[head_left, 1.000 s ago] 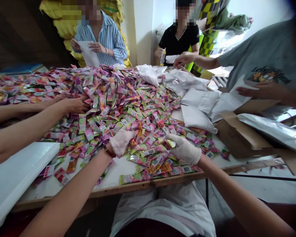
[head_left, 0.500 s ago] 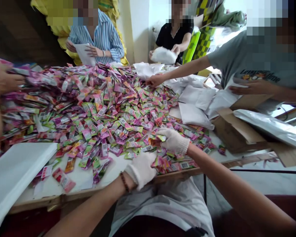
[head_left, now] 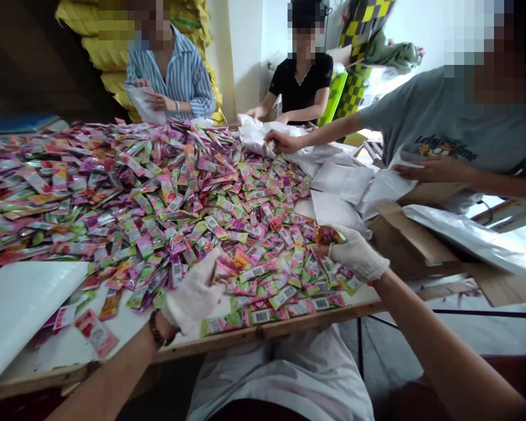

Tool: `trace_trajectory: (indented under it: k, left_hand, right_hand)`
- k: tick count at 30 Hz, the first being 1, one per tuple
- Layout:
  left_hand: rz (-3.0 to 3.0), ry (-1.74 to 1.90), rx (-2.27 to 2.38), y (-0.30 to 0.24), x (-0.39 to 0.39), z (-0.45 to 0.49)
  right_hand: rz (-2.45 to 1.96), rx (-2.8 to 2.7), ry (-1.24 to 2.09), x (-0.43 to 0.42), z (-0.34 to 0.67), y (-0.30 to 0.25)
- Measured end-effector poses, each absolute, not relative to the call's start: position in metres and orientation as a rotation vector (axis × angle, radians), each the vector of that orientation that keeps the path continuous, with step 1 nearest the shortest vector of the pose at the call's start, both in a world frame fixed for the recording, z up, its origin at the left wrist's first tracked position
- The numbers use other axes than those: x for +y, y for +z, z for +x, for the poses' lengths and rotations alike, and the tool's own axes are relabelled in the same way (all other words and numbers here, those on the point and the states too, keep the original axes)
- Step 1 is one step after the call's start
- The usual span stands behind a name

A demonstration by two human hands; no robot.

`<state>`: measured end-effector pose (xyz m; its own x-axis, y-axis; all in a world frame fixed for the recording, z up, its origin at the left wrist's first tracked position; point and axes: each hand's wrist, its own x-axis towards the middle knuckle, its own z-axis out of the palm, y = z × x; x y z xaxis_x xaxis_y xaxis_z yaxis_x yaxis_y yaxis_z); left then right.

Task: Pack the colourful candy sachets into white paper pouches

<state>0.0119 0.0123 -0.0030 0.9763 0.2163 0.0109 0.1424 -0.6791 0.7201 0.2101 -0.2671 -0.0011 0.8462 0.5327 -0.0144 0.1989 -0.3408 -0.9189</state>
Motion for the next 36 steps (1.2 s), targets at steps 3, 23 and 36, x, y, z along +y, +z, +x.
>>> trace_trajectory:
  k: [3, 23, 36]
  left_hand:
    - [2.271, -0.013, 0.243, -0.005, 0.027, 0.016]
    - [2.288, 0.109, 0.209, -0.019, 0.016, 0.008]
    - [1.969, 0.139, 0.607, -0.048, 0.014, 0.085]
  right_hand:
    - [-2.032, -0.823, 0.372, -0.245, 0.206, -0.015]
    - [-2.473, -1.259, 0.226, -0.218, 0.177, -0.024]
    - [-2.729, -1.599, 0.347, -0.154, 0.208, -0.040]
